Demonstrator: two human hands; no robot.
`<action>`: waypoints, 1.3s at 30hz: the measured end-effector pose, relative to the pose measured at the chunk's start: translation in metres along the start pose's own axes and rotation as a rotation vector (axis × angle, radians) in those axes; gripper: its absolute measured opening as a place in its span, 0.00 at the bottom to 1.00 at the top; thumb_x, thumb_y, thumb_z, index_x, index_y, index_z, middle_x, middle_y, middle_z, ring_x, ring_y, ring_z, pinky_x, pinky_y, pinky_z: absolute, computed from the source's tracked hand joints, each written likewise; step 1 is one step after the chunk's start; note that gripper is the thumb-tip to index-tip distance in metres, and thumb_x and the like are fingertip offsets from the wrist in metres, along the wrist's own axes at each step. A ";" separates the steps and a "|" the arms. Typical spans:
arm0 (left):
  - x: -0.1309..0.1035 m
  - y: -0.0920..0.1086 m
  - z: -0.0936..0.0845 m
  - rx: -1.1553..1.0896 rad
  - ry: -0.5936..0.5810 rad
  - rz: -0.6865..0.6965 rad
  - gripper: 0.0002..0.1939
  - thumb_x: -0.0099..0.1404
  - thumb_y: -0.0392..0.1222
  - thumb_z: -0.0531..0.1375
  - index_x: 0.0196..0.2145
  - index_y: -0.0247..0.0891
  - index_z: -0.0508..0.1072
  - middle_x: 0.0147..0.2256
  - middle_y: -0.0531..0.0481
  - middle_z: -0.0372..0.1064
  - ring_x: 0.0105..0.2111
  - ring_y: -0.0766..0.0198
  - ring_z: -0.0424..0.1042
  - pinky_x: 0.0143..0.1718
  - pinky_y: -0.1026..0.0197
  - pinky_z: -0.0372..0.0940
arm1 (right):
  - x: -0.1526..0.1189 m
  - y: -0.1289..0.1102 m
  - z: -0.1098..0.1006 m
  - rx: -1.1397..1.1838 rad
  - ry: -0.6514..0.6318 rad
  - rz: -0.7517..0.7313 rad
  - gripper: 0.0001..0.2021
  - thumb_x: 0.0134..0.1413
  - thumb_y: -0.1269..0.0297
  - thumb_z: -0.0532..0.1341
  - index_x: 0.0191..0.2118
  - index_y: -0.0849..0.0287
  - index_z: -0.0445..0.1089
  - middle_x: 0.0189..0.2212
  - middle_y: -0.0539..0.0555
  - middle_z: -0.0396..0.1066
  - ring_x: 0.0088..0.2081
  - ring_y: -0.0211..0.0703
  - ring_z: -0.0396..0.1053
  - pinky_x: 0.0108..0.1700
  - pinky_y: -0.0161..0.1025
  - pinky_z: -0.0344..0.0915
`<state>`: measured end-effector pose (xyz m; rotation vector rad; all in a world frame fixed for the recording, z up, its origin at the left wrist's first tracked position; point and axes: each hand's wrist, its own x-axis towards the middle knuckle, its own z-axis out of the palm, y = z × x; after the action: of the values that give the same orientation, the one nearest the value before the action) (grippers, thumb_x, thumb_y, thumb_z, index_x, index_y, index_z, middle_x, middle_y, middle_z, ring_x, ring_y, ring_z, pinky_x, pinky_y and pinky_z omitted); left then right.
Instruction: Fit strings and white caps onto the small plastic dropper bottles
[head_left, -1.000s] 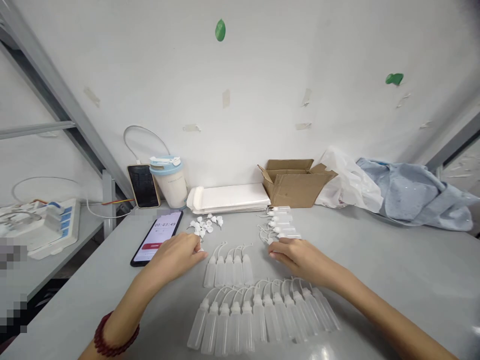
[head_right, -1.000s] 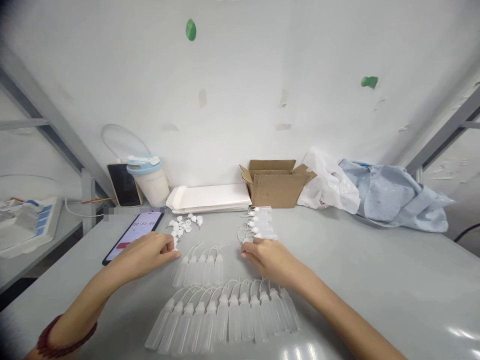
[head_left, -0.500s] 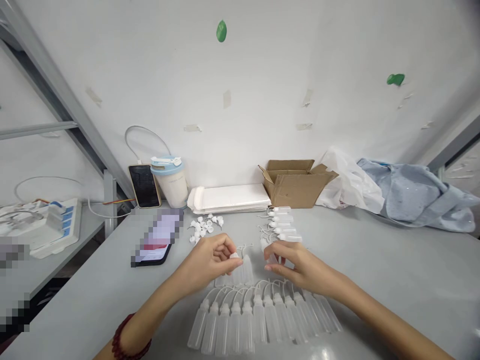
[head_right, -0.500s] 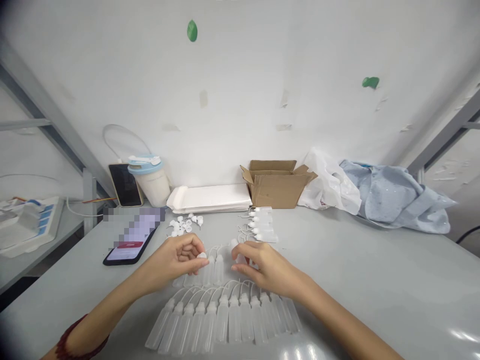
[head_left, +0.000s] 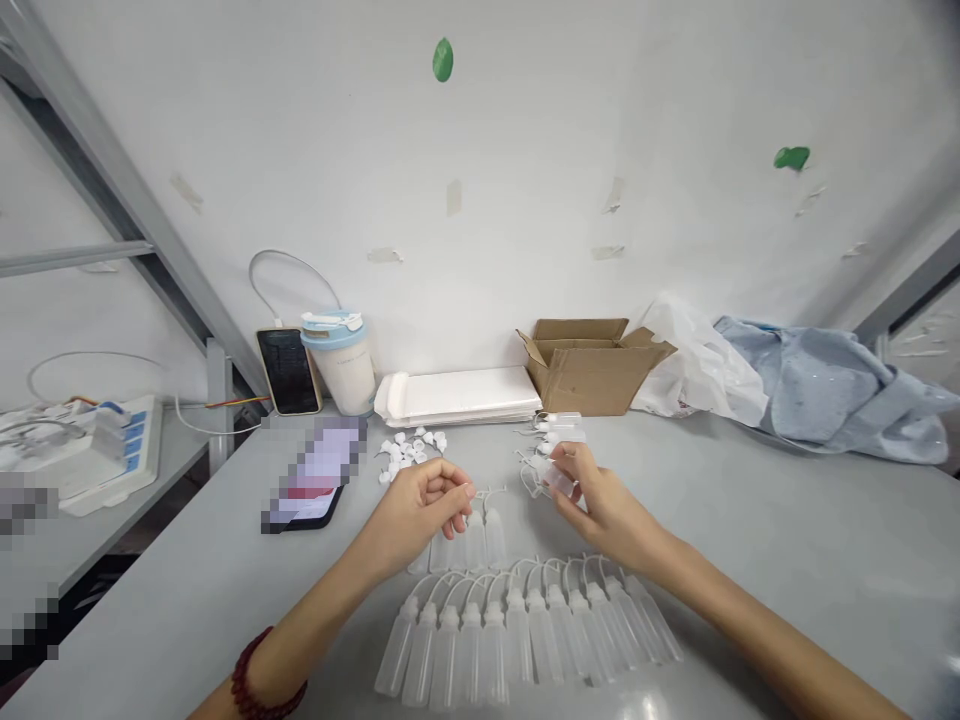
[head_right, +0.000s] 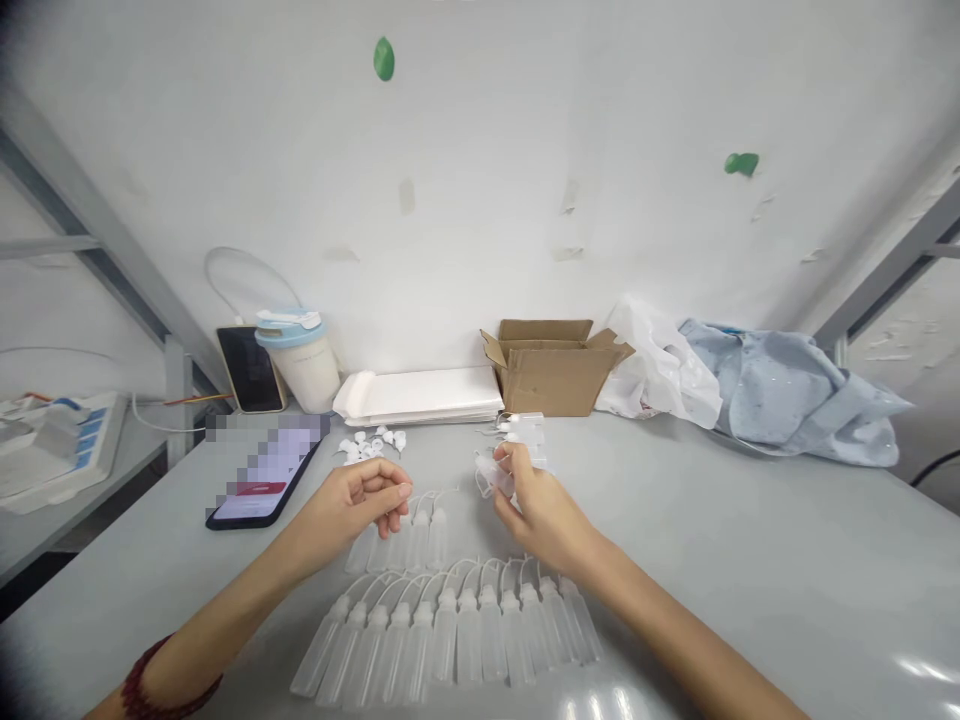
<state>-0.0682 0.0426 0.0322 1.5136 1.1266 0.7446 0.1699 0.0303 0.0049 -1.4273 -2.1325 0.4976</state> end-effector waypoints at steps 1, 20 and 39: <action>0.000 0.000 0.000 -0.004 0.006 -0.006 0.09 0.58 0.45 0.57 0.29 0.35 0.67 0.23 0.52 0.68 0.22 0.66 0.68 0.24 0.64 0.64 | 0.000 0.001 0.003 -0.074 -0.016 -0.015 0.13 0.58 0.69 0.48 0.49 0.59 0.49 0.37 0.57 0.69 0.28 0.42 0.67 0.31 0.39 0.63; -0.002 0.001 0.001 -0.075 -0.056 -0.049 0.09 0.58 0.44 0.58 0.27 0.35 0.66 0.23 0.53 0.66 0.21 0.69 0.65 0.23 0.65 0.62 | 0.007 0.012 0.020 -0.606 -0.022 -0.314 0.12 0.51 0.83 0.49 0.35 0.61 0.62 0.31 0.57 0.67 0.33 0.47 0.62 0.34 0.40 0.53; -0.018 -0.008 0.037 0.362 -0.018 0.290 0.07 0.60 0.40 0.57 0.36 0.38 0.72 0.25 0.55 0.58 0.23 0.69 0.57 0.27 0.66 0.56 | -0.016 -0.027 0.014 0.101 -0.029 -0.306 0.04 0.59 0.71 0.50 0.37 0.59 0.61 0.29 0.53 0.65 0.31 0.41 0.61 0.33 0.37 0.58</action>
<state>-0.0441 0.0124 0.0170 2.0158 1.0805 0.7451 0.1467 0.0056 0.0055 -1.0200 -2.2611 0.5011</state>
